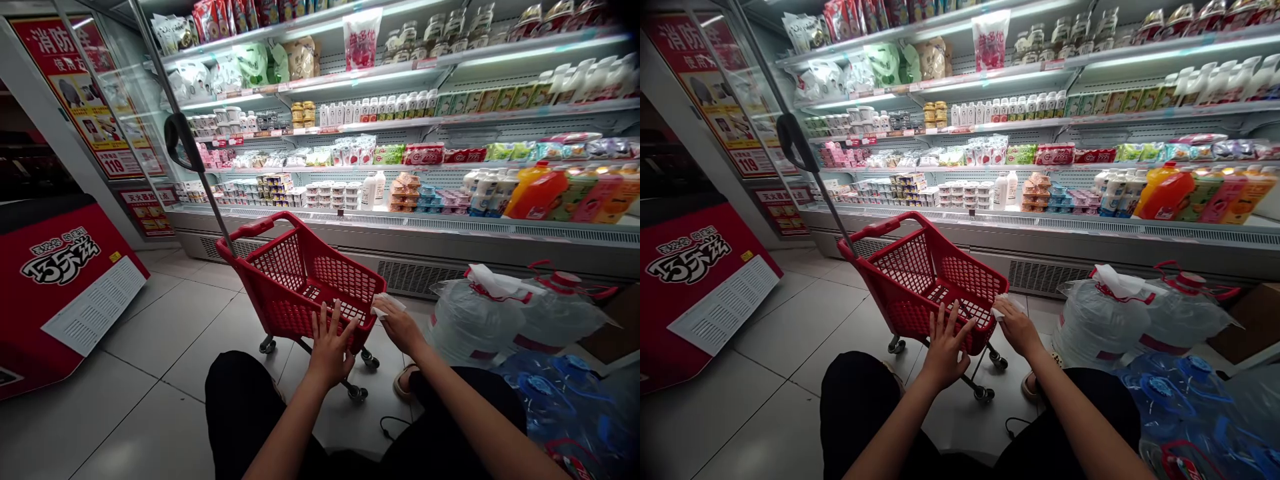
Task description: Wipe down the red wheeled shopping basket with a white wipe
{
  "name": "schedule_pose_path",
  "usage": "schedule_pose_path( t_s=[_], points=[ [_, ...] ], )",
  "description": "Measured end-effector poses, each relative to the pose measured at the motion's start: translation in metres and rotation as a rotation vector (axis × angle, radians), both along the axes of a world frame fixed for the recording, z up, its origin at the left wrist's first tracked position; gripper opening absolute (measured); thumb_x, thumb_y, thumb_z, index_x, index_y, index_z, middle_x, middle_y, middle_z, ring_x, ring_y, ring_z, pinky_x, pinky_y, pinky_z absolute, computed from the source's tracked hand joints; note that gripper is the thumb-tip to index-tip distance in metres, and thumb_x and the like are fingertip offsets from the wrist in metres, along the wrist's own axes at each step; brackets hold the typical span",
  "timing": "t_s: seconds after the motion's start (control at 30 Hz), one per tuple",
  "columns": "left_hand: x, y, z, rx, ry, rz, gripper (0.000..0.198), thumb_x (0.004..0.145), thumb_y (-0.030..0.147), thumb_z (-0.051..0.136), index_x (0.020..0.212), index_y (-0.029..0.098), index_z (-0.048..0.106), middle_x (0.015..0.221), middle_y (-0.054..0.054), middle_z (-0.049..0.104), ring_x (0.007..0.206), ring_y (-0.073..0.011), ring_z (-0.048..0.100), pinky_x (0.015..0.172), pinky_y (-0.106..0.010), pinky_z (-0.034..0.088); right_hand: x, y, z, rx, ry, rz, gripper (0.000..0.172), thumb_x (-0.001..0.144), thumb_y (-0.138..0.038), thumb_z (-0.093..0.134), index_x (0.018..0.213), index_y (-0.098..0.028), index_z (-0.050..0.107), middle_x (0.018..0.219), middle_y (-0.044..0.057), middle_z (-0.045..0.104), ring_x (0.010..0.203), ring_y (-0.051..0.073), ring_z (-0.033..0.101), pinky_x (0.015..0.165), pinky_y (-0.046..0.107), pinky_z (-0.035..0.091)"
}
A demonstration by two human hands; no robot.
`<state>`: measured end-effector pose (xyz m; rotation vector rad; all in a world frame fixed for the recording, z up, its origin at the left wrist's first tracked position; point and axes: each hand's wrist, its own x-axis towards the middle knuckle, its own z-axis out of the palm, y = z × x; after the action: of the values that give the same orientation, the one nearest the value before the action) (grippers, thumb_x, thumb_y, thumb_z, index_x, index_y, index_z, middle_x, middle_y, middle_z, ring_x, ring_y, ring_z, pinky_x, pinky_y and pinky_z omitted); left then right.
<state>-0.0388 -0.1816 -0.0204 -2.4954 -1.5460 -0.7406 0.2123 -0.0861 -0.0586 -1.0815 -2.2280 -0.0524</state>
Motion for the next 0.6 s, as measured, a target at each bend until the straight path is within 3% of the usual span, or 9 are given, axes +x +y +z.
schedule_pose_path(
  t_s=[0.3, 0.6],
  points=[
    [-0.004, -0.008, 0.002, 0.002, -0.012, -0.012, 0.083, 0.078, 0.014, 0.070, 0.154, 0.035, 0.045, 0.176, -0.004, 0.000, 0.160, -0.0436, -0.004, 0.123, -0.072, 0.008, -0.005, -0.015, -0.009, -0.011, 0.059, -0.021, 0.042, 0.107, -0.025, 0.036, 0.141, -0.020, 0.060, 0.142, 0.010, 0.065, 0.143, 0.026, 0.050, 0.117, 0.052, 0.047],
    [-0.013, -0.008, 0.006, 0.019, 0.000, 0.030, 0.075, 0.082, 0.032, 0.075, 0.152, 0.032, 0.048, 0.176, -0.007, 0.000, 0.160, -0.0435, 0.002, 0.124, -0.070, 0.007, -0.019, -0.036, -0.007, 0.014, 0.056, -0.014, 0.042, 0.105, -0.022, 0.039, 0.142, -0.019, 0.060, 0.142, 0.009, 0.066, 0.144, 0.025, 0.050, 0.117, 0.051, 0.048]
  ],
)
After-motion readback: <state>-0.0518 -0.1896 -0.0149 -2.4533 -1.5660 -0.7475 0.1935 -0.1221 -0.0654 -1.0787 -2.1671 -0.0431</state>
